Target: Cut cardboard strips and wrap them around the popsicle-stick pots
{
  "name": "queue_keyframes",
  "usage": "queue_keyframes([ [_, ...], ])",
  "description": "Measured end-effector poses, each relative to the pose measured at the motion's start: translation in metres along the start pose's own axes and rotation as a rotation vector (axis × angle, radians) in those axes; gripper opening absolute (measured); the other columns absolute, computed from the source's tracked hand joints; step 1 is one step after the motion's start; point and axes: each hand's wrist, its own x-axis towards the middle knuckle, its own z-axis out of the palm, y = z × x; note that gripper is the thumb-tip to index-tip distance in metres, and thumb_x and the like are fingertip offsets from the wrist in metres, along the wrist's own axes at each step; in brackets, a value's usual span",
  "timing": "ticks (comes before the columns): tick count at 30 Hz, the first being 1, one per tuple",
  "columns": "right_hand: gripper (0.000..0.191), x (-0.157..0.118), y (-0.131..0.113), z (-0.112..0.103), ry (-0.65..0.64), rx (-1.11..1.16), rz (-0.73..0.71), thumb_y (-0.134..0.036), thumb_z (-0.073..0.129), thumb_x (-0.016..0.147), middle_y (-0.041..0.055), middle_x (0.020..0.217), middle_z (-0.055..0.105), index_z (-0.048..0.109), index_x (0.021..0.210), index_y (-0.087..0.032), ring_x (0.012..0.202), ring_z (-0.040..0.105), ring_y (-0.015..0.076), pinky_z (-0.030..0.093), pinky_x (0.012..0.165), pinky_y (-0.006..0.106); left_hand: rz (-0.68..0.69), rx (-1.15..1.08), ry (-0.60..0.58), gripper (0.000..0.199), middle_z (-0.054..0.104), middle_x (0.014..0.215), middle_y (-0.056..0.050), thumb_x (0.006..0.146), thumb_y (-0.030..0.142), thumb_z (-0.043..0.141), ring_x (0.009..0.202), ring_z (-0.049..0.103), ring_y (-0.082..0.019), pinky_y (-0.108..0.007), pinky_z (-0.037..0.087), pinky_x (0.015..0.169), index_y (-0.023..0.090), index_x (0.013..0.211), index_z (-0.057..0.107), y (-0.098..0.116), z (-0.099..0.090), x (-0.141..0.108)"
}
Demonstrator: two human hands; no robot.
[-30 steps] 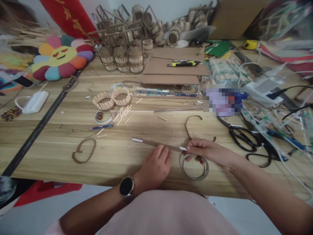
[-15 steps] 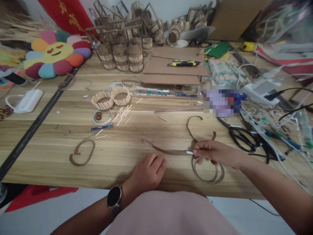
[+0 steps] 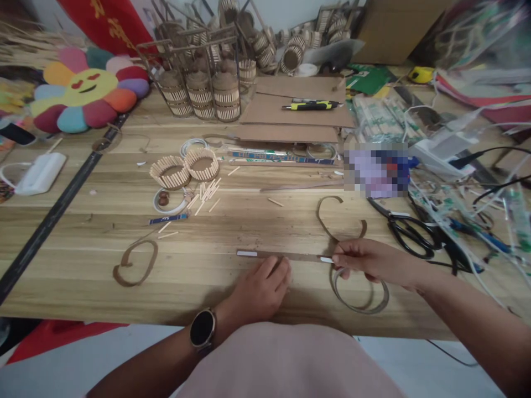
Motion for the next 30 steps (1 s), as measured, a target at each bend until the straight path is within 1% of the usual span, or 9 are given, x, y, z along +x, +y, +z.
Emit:
queue_keyframes([
  [3,0.054,-0.001,-0.014,0.005,0.011,-0.005,-0.05,-0.074,0.059,0.069,0.0017,0.067,0.061,0.06,0.075,-0.02,0.054,0.045,0.0103,0.028,0.043,0.021,-0.001,-0.014,-0.043,0.033,0.067,0.123,-0.019,0.101,0.02,0.044,0.105,0.062,-0.024,-0.034,0.054,0.083,0.003,0.123,0.06,0.001,-0.001,-0.001],
  [5,0.049,0.003,-0.025,0.013,0.007,-0.011,-0.095,-0.069,0.058,0.073,0.0002,0.064,0.059,0.059,0.075,-0.021,0.05,0.043,0.0094,0.027,0.043,0.022,0.001,-0.027,-0.064,0.033,0.067,0.123,-0.019,0.1,0.02,0.044,0.105,0.062,-0.024,-0.034,0.054,0.083,0.004,0.123,0.06,0.001,-0.001,0.0],
  [8,0.043,0.017,-0.034,0.027,0.005,-0.031,-0.165,-0.064,0.057,0.075,-0.0007,0.06,0.058,0.055,0.07,-0.022,0.049,0.046,0.0106,0.029,0.044,0.023,-0.01,-0.046,-0.04,0.032,0.069,0.12,-0.018,0.101,0.019,0.043,0.104,0.063,-0.023,-0.034,0.055,0.084,0.003,0.122,0.06,0.0,-0.001,0.0],
  [12,0.037,0.036,-0.029,0.039,0.042,-0.083,-0.254,-0.056,0.054,0.079,0.0005,0.06,0.061,0.053,0.065,-0.022,0.057,0.057,0.0144,0.04,0.053,0.025,-0.037,-0.068,0.029,0.032,0.071,0.113,-0.018,0.101,0.019,0.04,0.105,0.064,-0.024,-0.033,0.056,0.084,0.003,0.118,0.062,0.0,0.0,0.001],
  [15,0.033,0.042,-0.023,0.041,0.06,-0.139,-0.293,-0.05,0.052,0.083,0.0006,0.06,0.063,0.055,0.066,-0.022,0.059,0.061,0.0156,0.043,0.057,0.026,-0.046,-0.079,0.056,0.031,0.071,0.112,-0.017,0.101,0.018,0.04,0.104,0.065,-0.024,-0.033,0.056,0.083,0.002,0.116,0.062,0.001,0.001,0.002],
  [18,0.031,0.043,-0.022,0.041,0.065,-0.179,-0.286,-0.046,0.051,0.085,0.0006,0.061,0.065,0.057,0.067,-0.021,0.06,0.062,0.0161,0.043,0.057,0.026,-0.06,-0.079,0.069,0.029,0.071,0.111,-0.017,0.1,0.018,0.042,0.103,0.065,-0.024,-0.032,0.056,0.081,0.003,0.115,0.062,0.002,0.001,0.002],
  [21,0.028,0.043,-0.024,0.041,0.075,-0.212,-0.259,-0.042,0.05,0.087,0.0004,0.06,0.065,0.056,0.068,-0.022,0.06,0.062,0.0162,0.041,0.056,0.026,-0.06,-0.081,0.056,0.03,0.071,0.112,-0.017,0.1,0.019,0.042,0.107,0.064,-0.024,-0.033,0.056,0.084,0.003,0.117,0.061,0.001,0.001,0.001],
  [24,0.028,0.042,-0.027,0.042,0.071,-0.256,-0.243,-0.039,0.048,0.088,0.0003,0.059,0.066,0.054,0.067,-0.022,0.059,0.061,0.0164,0.039,0.056,0.026,-0.05,-0.095,0.033,0.031,0.07,0.113,-0.019,0.1,0.02,0.042,0.109,0.064,-0.025,-0.035,0.056,0.088,0.003,0.119,0.061,0.0,0.003,-0.001],
  [30,0.028,0.038,-0.037,0.042,0.082,-0.343,-0.188,-0.035,0.049,0.09,0.0015,0.058,0.068,0.053,0.065,-0.023,0.06,0.061,0.0171,0.038,0.056,0.027,-0.045,-0.126,0.017,0.03,0.069,0.113,-0.02,0.099,0.018,0.044,0.109,0.065,-0.027,-0.037,0.057,0.088,0.002,0.119,0.059,-0.001,0.004,-0.003],
])
